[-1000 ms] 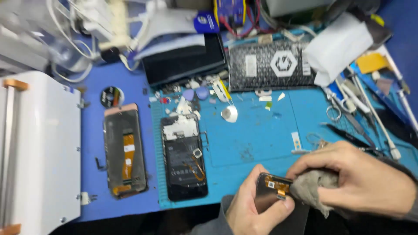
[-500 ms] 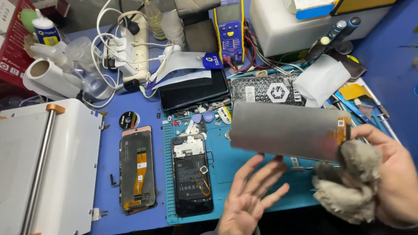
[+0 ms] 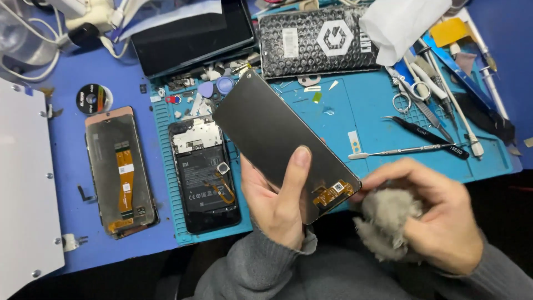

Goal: Cleaning a smartphone screen with a cloth and spray bottle on a repair workbench

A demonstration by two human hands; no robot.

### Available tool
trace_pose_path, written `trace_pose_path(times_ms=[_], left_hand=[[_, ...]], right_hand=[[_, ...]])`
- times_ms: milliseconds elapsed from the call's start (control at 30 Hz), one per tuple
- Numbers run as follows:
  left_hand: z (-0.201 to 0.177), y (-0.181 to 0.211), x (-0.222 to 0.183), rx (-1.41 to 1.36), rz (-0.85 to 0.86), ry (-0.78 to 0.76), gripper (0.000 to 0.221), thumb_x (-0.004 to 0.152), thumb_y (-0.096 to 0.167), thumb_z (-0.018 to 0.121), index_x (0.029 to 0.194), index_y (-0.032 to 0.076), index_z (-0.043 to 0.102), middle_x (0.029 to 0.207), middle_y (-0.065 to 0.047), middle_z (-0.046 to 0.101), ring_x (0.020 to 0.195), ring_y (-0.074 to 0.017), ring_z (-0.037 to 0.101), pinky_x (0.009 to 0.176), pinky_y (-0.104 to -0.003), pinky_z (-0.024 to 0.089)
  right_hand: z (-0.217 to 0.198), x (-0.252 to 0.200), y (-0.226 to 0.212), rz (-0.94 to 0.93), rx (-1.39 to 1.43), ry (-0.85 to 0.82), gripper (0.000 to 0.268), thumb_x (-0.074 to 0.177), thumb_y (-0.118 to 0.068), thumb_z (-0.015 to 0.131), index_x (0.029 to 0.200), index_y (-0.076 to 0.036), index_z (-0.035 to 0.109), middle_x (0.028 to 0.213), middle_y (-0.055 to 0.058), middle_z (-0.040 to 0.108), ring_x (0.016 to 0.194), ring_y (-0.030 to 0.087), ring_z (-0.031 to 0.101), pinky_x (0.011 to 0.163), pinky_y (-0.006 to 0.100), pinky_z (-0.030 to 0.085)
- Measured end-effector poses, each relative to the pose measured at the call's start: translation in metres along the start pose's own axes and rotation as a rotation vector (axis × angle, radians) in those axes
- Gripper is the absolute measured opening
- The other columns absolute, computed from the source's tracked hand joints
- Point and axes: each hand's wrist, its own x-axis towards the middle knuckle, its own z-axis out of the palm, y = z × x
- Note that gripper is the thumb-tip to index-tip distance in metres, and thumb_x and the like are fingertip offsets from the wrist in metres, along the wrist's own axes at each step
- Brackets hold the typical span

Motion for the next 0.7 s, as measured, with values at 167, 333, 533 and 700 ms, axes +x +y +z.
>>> trace_pose_path(times_ms=[167,333,533,700], left_hand=[[-0.003,-0.002,0.001,0.111,0.019,-0.03,0.051,0.096,0.02,0.072,0.141,0.005,0.054,0.118,-0.007,0.067,0.105,-0.0202,0.066,0.1,-0.035,0.055],[-0.002,0.002,0.001,0.188,-0.011,-0.068,0.05,0.097,0.019,0.07,0.143,0.006,0.052,0.127,-0.008,0.066,0.116,-0.022,0.066,0.109,-0.036,0.054],[0.002,0.004,0.001,0.204,-0.018,-0.025,0.062,0.095,0.015,0.069,0.151,0.003,0.045,0.14,-0.012,0.063,0.129,-0.024,0.064,0.117,-0.037,0.052],[0.003,-0.003,0.001,0.224,0.0,0.021,0.065,0.092,0.014,0.071,0.15,0.002,0.045,0.128,-0.013,0.068,0.113,-0.0228,0.07,0.104,-0.034,0.057]], right_hand=[[-0.013,0.015,-0.005,-0.055,-0.195,0.134,0.018,0.084,0.012,0.062,0.097,0.002,0.07,0.095,0.014,0.073,0.089,0.02,0.07,0.078,0.027,0.054],[-0.011,0.025,-0.011,-0.046,-0.16,-0.014,0.011,0.083,0.004,0.067,0.089,0.0,0.076,0.088,0.011,0.078,0.078,0.016,0.071,0.069,0.024,0.051],[-0.015,0.033,-0.014,-0.091,-0.377,-0.075,0.032,0.066,0.008,0.061,0.088,-0.005,0.08,0.09,0.006,0.083,0.08,0.015,0.08,0.075,0.025,0.065],[-0.016,0.034,-0.014,-0.068,-0.369,-0.075,0.023,0.07,0.004,0.071,0.086,-0.006,0.082,0.089,0.005,0.085,0.081,0.013,0.081,0.079,0.024,0.064]])
